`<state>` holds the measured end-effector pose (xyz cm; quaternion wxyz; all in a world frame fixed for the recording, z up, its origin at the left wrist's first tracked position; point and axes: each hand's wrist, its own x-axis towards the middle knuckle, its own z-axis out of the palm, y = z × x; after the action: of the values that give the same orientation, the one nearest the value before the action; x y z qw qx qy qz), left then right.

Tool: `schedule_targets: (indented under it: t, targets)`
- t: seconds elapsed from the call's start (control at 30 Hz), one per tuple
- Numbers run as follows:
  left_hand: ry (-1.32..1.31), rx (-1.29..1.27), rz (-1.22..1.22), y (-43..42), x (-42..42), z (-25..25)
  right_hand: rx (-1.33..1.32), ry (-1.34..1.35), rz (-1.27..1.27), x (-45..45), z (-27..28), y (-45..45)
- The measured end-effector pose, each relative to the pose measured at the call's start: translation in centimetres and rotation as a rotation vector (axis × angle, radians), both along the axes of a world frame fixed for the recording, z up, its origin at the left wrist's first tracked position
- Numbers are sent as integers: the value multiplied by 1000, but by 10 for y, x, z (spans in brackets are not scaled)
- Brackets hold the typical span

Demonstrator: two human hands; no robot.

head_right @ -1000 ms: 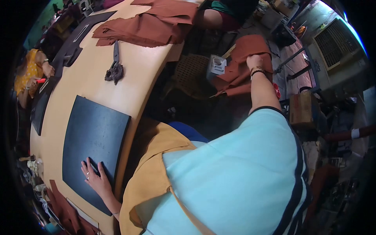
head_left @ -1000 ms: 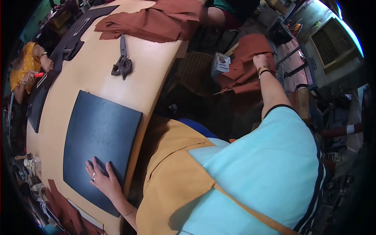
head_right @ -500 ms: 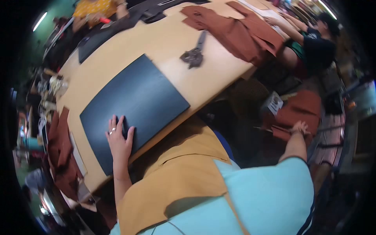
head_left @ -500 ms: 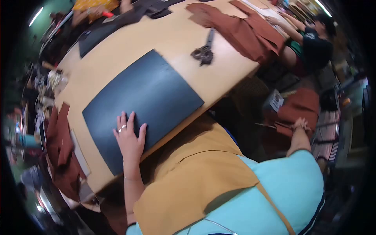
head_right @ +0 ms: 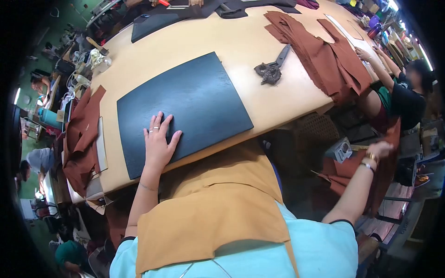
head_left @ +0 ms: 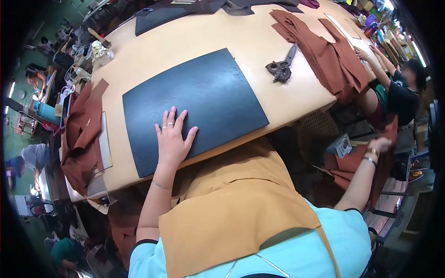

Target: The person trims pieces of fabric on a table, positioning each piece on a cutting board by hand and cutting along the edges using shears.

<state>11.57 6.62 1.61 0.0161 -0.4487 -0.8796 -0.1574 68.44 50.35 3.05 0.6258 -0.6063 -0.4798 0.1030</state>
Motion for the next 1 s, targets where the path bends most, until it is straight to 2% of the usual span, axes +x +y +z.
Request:
schedule_targets:
  t: [0.13, 0.27, 0.3, 0.37, 0.4, 0.43, 0.47, 0.5, 0.53, 0.6, 0.67, 0.7, 0.8, 0.83, 0.93, 1.0]
  targets:
    - [1, 2, -1, 0, 1, 0, 201, -210, 287, -185, 62, -24]
    - [-42, 24, -6, -3, -3, 0, 242, -581, 603, -354, 83, -108]
    - [-70, 41, -5, -5, -5, -1, 287, -559, 888, -380, 86, -135]
    - [-318, 440, 2, -10, -14, -13, 158, -364, 1635, -407, 81, -185]
    - [-442, 640, 7, -13, -18, -18, -55, -241, 1901, -418, 66, -198]
    - [-499, 724, 2, -15, -21, -21, -379, -31, 2076, -430, 38, -202]
    - [-557, 809, -3, -16, -25, -24, -474, -208, 2082, -439, -5, -197]
    - [-614, 895, -10, -15, -29, -25, -412, -136, 2053, -438, -21, -209]
    - [-673, 982, -18, -14, -30, -23, -351, -231, 2006, -435, -29, -214]
    - [-709, 982, 19, -16, -27, -16, 73, -395, 1934, -427, -34, -222]
    - [-652, 934, 40, -17, -29, -14, 77, -424, 1915, -419, -29, -225]
    - [-544, 788, 4, -18, -31, -15, 78, -436, 1902, -416, -27, -228]
    - [-77, 306, 118, -15, -26, -11, 91, -457, 1871, -417, -26, -227]
    - [-42, 196, 172, -14, -20, -5, 106, -447, 1851, -417, -28, -226]
    - [88, -9, 107, -11, -19, 8, 138, -411, 1807, -419, -29, -227]
    - [101, 24, -118, -9, -24, 18, 135, -381, 1792, -419, -25, -231]
